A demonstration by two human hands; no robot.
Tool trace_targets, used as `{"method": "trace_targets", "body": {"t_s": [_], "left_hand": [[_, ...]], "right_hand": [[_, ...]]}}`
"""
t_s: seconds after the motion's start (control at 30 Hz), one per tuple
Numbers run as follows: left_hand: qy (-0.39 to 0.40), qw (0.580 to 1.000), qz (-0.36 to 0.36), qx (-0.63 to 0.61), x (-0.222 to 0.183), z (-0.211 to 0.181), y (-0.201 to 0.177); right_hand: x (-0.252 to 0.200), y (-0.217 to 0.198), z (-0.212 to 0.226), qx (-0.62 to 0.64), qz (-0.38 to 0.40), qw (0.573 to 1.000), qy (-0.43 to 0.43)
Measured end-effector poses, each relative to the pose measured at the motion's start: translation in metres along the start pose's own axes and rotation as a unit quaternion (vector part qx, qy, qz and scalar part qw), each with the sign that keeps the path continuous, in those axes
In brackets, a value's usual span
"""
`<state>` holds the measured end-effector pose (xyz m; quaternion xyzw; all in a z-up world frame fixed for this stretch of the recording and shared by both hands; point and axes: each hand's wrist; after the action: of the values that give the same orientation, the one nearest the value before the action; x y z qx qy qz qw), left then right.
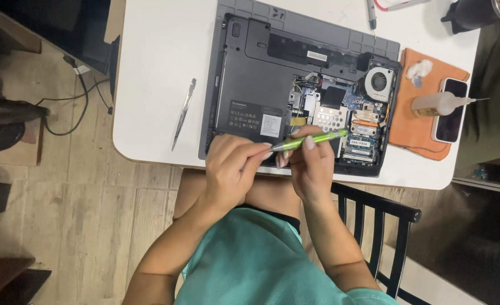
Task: Disassembling a laptop by removing internal screws and components using a screwdriver and tweezers
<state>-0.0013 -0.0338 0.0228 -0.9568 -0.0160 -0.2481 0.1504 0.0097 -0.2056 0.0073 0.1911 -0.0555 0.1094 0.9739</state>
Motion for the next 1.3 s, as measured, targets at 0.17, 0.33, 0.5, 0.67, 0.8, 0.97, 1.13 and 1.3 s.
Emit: {"method": "trace_targets", "body": {"t_s": [0.17, 0.33, 0.5, 0.67, 0.8, 0.97, 1.13, 1.3], "left_hand": [[-0.012, 0.995, -0.027, -0.097, 0.008, -0.02, 0.012], [-0.093, 0.965, -0.049, -0.241, 0.011, -0.023, 0.006], [-0.07, 0.962, -0.027, -0.263, 0.01, -0.034, 0.012], [-0.051, 0.96, -0.011, -0.274, 0.012, -0.035, 0.013], [-0.093, 0.913, -0.019, -0.398, 0.001, -0.024, 0.021], [-0.137, 0.875, -0.106, -0.452, -0.003, -0.002, 0.007], [-0.114, 0.911, -0.165, -0.361, -0.004, 0.003, -0.019], [-0.068, 0.99, -0.118, -0.032, -0.014, 0.017, -0.038]], "right_hand": [[-0.013, 0.002, 0.005, 0.03, 0.004, 1.0, -0.001], [-0.015, -0.014, 0.009, 0.114, 0.006, 0.993, -0.001], [-0.018, -0.013, 0.006, 0.154, 0.012, 0.988, 0.017], [-0.024, -0.006, 0.005, 0.179, -0.001, 0.983, 0.04], [-0.031, -0.007, -0.001, 0.207, 0.005, 0.976, 0.07], [-0.025, -0.014, 0.002, 0.228, 0.002, 0.968, 0.1], [-0.015, -0.005, 0.003, 0.195, -0.011, 0.974, 0.113], [0.001, 0.009, 0.006, -0.05, -0.003, 0.988, 0.143]]}}
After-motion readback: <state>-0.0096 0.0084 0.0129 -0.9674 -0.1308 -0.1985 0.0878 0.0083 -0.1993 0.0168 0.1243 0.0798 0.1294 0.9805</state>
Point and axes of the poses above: each hand's wrist, its own x-axis towards the middle knuckle, its own y-axis out of the palm, z = x × y, and after that the axes turned 13 degrees about z, right-handed
